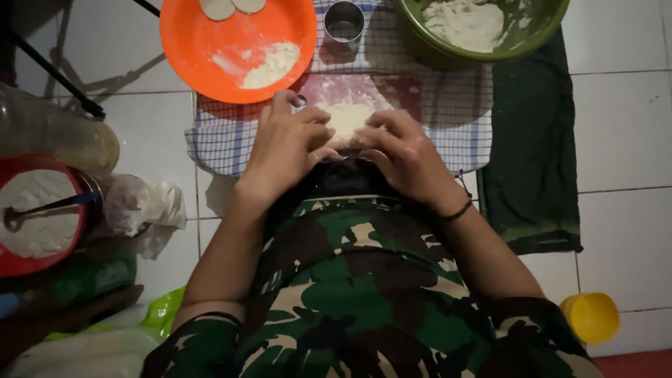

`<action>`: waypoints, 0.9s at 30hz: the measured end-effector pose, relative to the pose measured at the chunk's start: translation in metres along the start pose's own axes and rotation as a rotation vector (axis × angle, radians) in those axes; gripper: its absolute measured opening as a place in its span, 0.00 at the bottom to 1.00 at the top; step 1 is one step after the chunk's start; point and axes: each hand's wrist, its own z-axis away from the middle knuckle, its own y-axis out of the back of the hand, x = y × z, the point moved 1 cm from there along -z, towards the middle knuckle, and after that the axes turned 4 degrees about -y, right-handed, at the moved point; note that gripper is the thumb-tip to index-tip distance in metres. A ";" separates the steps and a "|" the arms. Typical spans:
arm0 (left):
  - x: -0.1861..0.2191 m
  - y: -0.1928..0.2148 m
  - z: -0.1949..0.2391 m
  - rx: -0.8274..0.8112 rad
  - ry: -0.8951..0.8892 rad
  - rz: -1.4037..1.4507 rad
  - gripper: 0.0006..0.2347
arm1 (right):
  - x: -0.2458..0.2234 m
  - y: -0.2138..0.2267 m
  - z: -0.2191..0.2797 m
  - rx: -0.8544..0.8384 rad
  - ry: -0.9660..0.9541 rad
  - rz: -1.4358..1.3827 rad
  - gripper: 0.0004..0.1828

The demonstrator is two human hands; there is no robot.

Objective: A person is preparing pastries by rolling out dough, cutting it into circles with a metal cup, and folding it around a filling.

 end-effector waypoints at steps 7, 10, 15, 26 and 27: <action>0.007 0.000 0.003 0.104 -0.018 0.054 0.09 | 0.012 0.004 0.005 -0.088 -0.012 0.157 0.14; 0.010 0.003 0.000 0.142 -0.043 0.058 0.10 | 0.018 0.004 0.009 -0.033 -0.023 0.175 0.16; 0.006 -0.002 -0.011 0.104 -0.150 0.086 0.11 | 0.013 0.012 0.000 -0.050 -0.019 0.258 0.16; -0.012 0.009 -0.028 -0.032 -0.213 0.366 0.13 | 0.047 0.007 -0.016 -0.092 0.101 0.445 0.07; -0.013 0.009 -0.030 -0.027 -0.216 0.367 0.13 | 0.047 0.007 -0.016 -0.086 0.113 0.459 0.06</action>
